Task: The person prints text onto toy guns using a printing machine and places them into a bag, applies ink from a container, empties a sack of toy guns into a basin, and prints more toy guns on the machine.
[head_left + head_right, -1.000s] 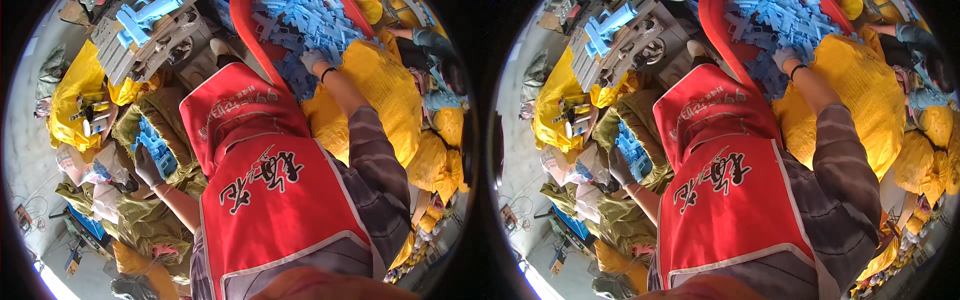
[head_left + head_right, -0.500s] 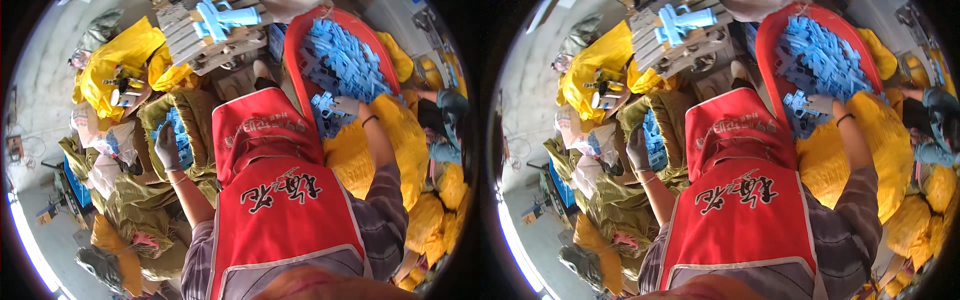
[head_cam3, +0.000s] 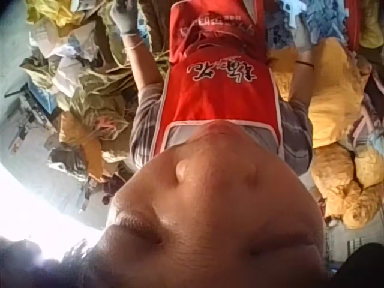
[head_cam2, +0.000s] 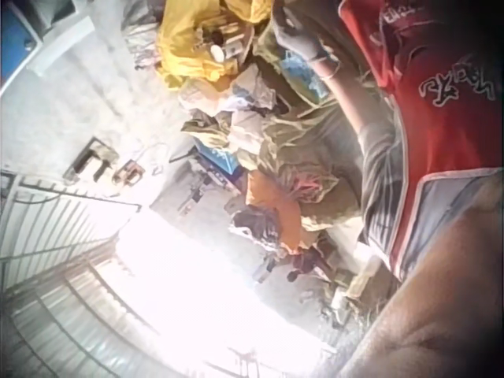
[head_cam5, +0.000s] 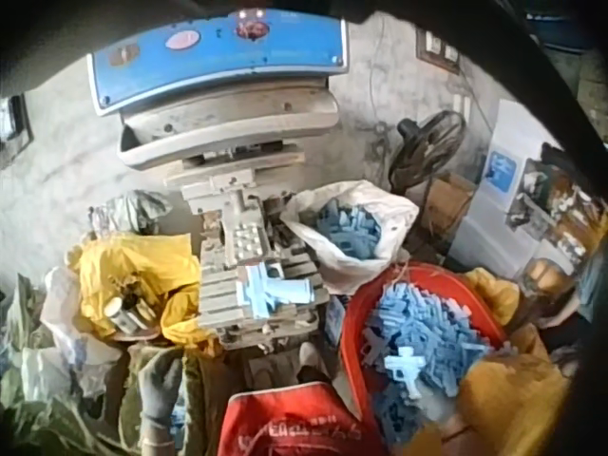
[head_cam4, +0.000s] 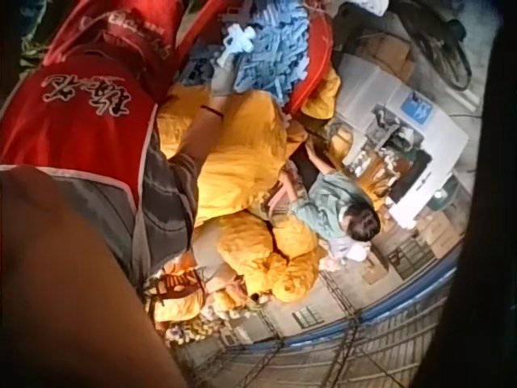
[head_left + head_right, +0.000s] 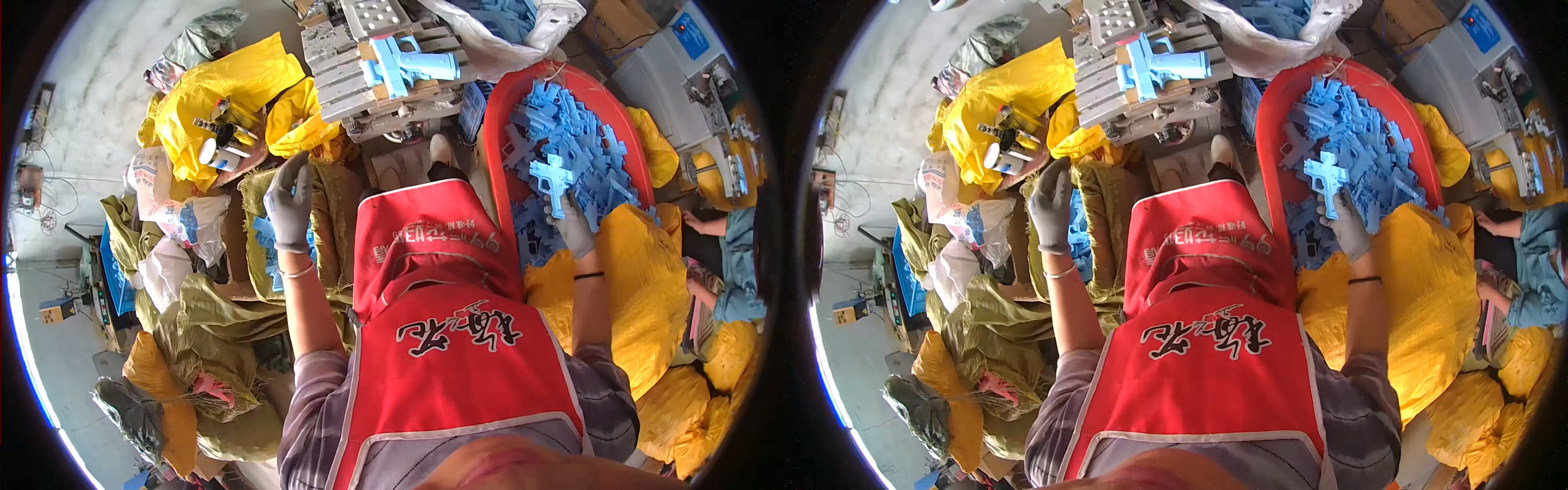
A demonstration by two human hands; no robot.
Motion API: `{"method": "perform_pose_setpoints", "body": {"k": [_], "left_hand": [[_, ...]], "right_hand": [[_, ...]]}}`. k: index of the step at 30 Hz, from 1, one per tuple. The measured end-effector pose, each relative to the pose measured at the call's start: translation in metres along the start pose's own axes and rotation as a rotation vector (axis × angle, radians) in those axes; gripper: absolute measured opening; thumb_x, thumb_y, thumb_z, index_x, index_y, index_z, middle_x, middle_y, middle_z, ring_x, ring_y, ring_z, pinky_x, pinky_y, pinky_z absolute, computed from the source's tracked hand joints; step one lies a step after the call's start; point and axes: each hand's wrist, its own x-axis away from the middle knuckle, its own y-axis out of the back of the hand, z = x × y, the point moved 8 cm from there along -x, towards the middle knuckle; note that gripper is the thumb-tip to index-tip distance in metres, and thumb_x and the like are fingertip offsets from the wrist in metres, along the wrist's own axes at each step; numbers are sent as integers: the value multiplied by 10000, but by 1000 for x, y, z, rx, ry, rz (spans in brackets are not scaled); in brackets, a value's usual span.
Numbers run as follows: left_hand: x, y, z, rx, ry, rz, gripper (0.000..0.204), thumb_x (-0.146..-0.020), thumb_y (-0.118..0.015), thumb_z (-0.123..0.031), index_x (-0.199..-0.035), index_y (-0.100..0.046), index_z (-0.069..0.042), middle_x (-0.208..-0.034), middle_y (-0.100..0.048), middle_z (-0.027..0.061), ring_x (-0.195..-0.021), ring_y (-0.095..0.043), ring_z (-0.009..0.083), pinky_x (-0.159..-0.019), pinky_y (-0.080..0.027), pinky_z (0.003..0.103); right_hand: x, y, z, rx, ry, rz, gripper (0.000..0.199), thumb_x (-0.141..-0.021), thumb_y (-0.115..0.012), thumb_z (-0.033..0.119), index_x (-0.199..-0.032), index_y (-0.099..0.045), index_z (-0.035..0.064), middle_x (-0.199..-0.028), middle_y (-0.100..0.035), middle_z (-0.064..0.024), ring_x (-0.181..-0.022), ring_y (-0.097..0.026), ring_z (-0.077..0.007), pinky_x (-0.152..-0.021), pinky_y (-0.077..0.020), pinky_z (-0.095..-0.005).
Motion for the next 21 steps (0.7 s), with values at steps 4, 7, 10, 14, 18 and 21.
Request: {"method": "perform_pose_setpoints", "body": {"k": [4,7,10,14,18,21], "left_hand": [[-28,-18,-59,-286,-275,-8,263,-857,-641,-162,-1088,-655,-37,-1064,-667,136,-984,-632,287,-869,-483,346],[-46,-38,-92,-310,-426,10,283,-849,-652,-179,-1097,-645,-42,-1087,-656,133,-1033,-605,300,-894,-465,364],[-69,-58,-100,-322,-432,104,328,-830,-670,-199,-1117,-630,-47,-1091,-651,134,-1044,-594,305,-894,-461,374],[-93,-81,-105,-364,-524,190,421,-788,-712,-249,-1153,-609,-67,-1084,-651,141,-1019,-601,314,-878,-469,383],[-108,-103,-108,-307,-409,370,530,-704,-756,-174,-1191,-585,-57,-1099,-655,149,-1013,-637,294,-863,-503,363],[-112,-106,-111,-117,-347,439,414,-754,-750,-198,-1116,-624,-44,-1038,-687,108,-963,-669,208,-838,-517,306]], "right_hand": [[14,-38,29,-274,169,115,462,-970,-452,455,-1248,-484,88,-1045,-590,-53,-801,-561,-99,-614,-444,-210],[17,-43,35,-336,217,-33,424,-981,-440,430,-1207,-493,75,-1051,-606,-62,-773,-575,-99,-596,-441,-188],[25,-59,51,-239,284,-50,417,-986,-443,409,-1229,-481,72,-1062,-601,-63,-809,-578,-109,-628,-452,-204],[31,-69,66,-398,256,39,404,-991,-447,370,-1257,-464,67,-1078,-595,-68,-844,-575,-118,-674,-457,-223],[33,-79,95,-302,319,10,400,-994,-446,323,-1289,-449,53,-1087,-587,-72,-867,-571,-127,-718,-456,-239],[25,-88,130,-80,456,38,383,-999,-437,266,-1308,-440,41,-1076,-586,-67,-875,-565,-122,-732,-456,-243]]}}
